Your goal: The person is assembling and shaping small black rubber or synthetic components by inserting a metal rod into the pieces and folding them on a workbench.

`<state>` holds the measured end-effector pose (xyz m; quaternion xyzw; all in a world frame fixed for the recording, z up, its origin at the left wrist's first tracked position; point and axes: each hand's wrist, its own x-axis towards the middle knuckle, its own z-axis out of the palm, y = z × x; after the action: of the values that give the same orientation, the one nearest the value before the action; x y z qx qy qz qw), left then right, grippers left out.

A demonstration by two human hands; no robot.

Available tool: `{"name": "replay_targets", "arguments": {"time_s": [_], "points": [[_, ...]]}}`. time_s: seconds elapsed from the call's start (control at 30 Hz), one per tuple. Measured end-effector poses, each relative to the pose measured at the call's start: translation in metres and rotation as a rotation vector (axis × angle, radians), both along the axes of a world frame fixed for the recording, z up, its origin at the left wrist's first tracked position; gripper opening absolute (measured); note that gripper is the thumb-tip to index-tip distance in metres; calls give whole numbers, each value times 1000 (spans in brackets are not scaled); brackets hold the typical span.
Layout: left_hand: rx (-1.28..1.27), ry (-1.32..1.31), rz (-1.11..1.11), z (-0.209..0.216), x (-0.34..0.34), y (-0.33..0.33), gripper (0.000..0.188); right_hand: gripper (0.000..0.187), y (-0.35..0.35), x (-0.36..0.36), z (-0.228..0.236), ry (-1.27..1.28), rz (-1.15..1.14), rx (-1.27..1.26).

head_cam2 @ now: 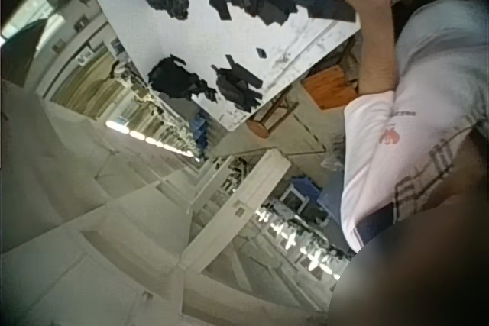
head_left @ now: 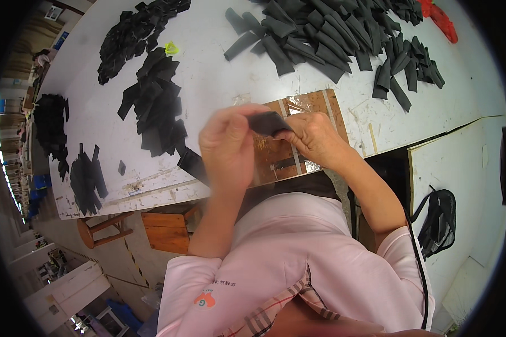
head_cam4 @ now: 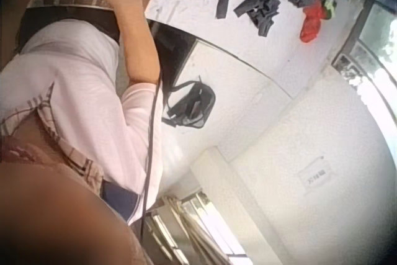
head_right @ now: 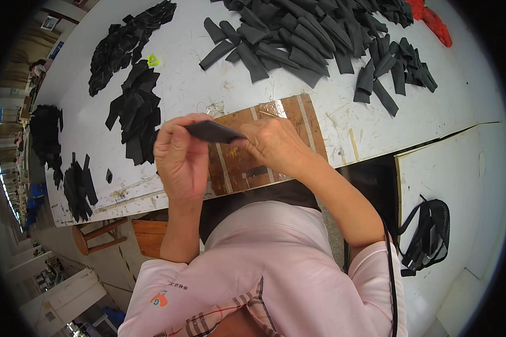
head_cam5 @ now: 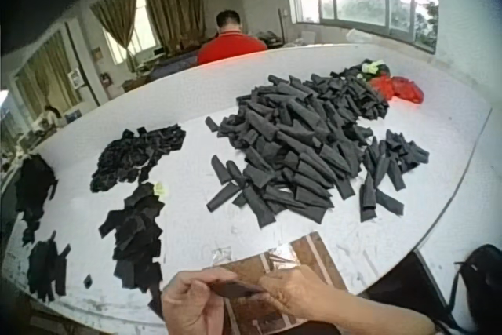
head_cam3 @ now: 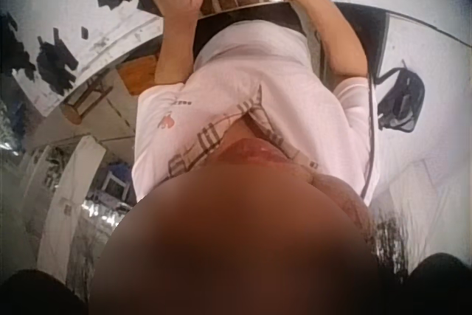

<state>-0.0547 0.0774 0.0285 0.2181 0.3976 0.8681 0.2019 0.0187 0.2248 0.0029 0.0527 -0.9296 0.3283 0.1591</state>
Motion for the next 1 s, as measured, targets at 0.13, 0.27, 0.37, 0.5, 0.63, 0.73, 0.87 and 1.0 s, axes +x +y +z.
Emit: {"name": "replay_targets", "arguments": {"time_s": [0.13,0.27,0.37,0.5,0.63,0.73,0.87,1.0], "points": [[-18,40,3,-2,-2,0,17,20,-1,1,5,-41,7,37],[-63,58,36,1,-1,-5,17,20,-2,1,4,87,12,-93],[-191,107,62,-6,-1,-9,15,18,-6,-2,9,-84,-17,-25],[-691,237,602,-40,-2,-46,19,38,36,-17,49,-33,127,-647],[-1494,334,1066,-126,-24,-132,45,44,48,-34,41,228,-549,-687],[-1789,247,809,-118,-22,-141,34,35,-3,-2,27,218,-651,-413],[-1109,-107,663,-120,-34,-150,21,11,-55,26,3,-18,-112,-441],[-1063,103,241,-55,-33,-115,14,30,-79,13,-3,-423,-54,-653]]}}
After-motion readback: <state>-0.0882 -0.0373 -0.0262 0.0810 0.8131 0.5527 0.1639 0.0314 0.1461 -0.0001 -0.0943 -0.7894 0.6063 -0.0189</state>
